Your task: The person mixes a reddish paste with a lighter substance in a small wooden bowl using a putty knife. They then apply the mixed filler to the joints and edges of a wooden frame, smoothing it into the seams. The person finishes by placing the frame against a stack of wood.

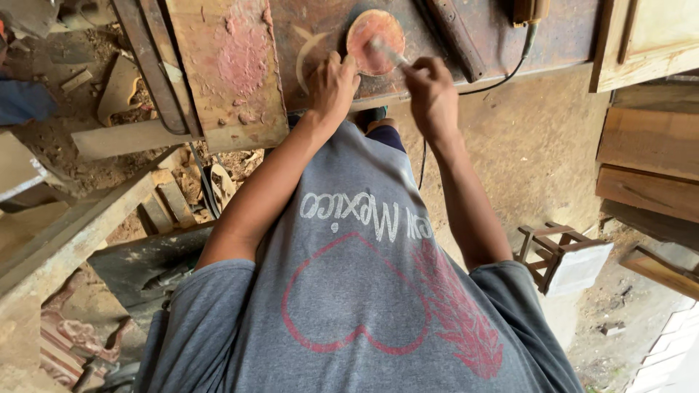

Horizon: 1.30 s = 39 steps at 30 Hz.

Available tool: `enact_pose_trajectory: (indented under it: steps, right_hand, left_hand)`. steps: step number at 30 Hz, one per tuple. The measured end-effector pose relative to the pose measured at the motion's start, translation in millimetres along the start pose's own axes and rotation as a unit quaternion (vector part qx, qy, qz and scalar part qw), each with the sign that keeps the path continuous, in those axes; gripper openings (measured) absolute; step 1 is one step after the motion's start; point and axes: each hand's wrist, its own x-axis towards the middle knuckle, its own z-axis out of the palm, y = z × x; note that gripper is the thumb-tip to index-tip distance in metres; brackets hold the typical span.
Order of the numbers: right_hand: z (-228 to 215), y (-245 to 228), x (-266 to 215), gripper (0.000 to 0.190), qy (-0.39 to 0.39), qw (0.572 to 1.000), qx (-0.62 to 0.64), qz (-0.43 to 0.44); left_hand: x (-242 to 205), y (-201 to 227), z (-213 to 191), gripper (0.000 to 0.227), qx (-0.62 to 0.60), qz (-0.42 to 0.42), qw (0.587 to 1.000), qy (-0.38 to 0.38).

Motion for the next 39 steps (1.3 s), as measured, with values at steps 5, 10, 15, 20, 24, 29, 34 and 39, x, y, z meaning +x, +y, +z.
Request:
enact_pose_trajectory:
  steps: [5, 10, 15, 20, 24, 29, 34, 39]
  right_hand:
    - [-14, -3, 21, 0.020, -0.159, 0.977, -0.140, 0.036]
    - [-13, -3, 27, 0.024, -0.161, 0.977, -0.142, -0.013]
    - [-15, 0, 26, 0.024, -0.152, 0.973, -0.171, 0.001]
    - [-16, 0, 29, 0.022, -0.105, 0.973, -0.205, -0.026]
    - [-19, 0, 31, 0.024, -0.141, 0.980, -0.134, -0.036]
    - [-21, -2, 36, 0.024, -0.153, 0.977, -0.127, -0.071]
    - [-19, -4, 34, 0.021, -0.154, 0.969, -0.183, -0.060]
    - [-22, 3, 37, 0.022, -0.128, 0.978, -0.154, -0.052]
  left_hand:
    - [-3, -1, -5, 0.020, -0.012, -0.003, 1.000, -0.003]
    - [0, 8, -8, 0.022, 0.006, -0.003, 1.000, 0.000]
    - [1, 13, -8, 0.020, 0.016, -0.017, 1.000, -0.020]
    - [2, 10, -10, 0.022, 0.024, -0.017, 0.999, -0.022]
    - [3, 11, -9, 0.022, 0.016, -0.021, 0.999, -0.038]
    - [1, 9, -9, 0.021, 0.003, -0.020, 0.999, -0.035]
    - [-6, 2, -11, 0.022, -0.008, 0.005, 1.000, -0.012]
    - [4, 7, -12, 0.022, -0.001, -0.012, 1.000, -0.024]
